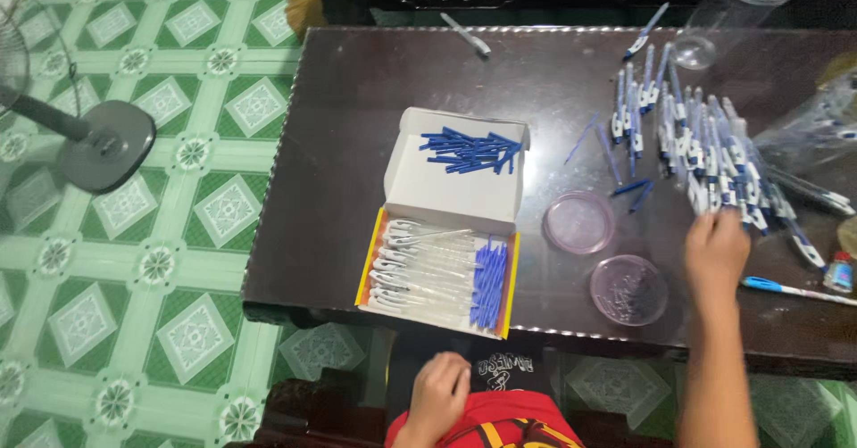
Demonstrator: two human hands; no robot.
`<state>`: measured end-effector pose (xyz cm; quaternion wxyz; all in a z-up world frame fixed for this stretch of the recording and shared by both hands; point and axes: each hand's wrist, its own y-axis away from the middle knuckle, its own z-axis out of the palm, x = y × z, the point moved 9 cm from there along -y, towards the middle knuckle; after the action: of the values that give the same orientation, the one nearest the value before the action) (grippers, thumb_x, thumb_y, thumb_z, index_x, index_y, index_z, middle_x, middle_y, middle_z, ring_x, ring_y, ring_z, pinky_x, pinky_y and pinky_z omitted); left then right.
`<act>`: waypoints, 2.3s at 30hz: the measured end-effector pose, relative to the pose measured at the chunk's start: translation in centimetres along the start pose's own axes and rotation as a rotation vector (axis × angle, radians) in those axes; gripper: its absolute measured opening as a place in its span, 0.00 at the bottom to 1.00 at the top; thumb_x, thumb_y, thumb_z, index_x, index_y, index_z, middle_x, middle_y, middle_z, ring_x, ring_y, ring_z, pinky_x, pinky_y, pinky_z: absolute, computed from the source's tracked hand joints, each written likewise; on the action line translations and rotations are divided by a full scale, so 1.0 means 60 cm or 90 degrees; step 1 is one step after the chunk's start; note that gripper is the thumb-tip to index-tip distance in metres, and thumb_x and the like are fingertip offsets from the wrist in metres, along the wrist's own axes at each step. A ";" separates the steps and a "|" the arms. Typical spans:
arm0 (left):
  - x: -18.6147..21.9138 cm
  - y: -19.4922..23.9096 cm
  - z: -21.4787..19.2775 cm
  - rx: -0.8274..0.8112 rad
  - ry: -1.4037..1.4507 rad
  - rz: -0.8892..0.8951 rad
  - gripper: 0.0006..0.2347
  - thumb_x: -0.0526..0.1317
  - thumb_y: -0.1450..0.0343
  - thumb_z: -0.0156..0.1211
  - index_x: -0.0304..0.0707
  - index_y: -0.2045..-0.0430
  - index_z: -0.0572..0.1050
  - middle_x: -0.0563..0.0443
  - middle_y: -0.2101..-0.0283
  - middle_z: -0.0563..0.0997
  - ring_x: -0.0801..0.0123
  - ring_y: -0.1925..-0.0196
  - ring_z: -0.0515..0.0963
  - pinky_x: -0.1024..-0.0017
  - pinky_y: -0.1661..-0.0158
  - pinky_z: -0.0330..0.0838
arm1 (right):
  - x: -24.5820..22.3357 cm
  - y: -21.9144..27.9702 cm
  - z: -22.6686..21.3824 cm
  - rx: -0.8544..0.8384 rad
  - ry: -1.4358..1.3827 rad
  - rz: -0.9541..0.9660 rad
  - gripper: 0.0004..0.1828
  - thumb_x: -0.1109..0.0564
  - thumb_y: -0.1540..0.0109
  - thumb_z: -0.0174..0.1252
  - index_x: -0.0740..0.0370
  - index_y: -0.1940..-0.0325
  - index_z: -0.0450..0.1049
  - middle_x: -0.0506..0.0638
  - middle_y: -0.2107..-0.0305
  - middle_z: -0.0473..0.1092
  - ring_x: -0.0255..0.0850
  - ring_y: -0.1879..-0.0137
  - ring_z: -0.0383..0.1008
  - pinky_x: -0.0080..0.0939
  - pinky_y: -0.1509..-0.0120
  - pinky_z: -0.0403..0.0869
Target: The person assembles pens by inserting blue ink cartridges into clear pen bodies. They pick up pen bodies and cartridges from a box and the table, insert the cartridges, and place the assembled pens into the box.
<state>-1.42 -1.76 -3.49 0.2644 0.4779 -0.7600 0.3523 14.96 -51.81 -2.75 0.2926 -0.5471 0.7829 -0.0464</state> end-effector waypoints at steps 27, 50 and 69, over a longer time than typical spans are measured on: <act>0.198 -0.022 0.049 -0.278 0.085 -0.115 0.12 0.50 0.23 0.45 0.48 0.62 0.77 0.42 0.67 0.84 0.35 0.66 0.79 0.43 0.68 0.66 | -0.376 0.434 -0.154 -0.431 -0.287 -0.311 0.18 0.50 0.29 0.41 0.56 0.72 0.61 0.48 0.80 0.61 0.48 0.78 0.62 0.50 0.70 0.62; 0.104 0.044 0.021 -0.464 1.012 -0.541 0.10 0.38 0.21 0.49 0.34 0.48 0.73 0.56 0.81 0.60 0.85 0.86 0.51 0.88 0.84 0.46 | -0.367 0.250 -0.138 -0.339 -0.308 -0.198 0.09 0.53 0.32 0.52 0.60 0.57 0.74 0.49 0.64 0.74 0.42 0.58 0.73 0.42 0.52 0.68; 0.060 0.071 0.011 -0.324 0.853 -0.580 0.11 0.38 0.21 0.49 0.36 0.48 0.75 0.56 0.82 0.61 0.83 0.85 0.53 0.88 0.84 0.47 | -0.484 0.114 -0.035 0.065 -0.385 -0.117 0.05 0.64 0.33 0.61 0.68 0.55 0.78 0.54 0.66 0.76 0.41 0.61 0.75 0.40 0.56 0.72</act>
<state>-6.82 -2.94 -2.45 0.8741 0.3537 -0.2323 0.2386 14.91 -23.97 8.09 0.5339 -0.5891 0.6043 0.0529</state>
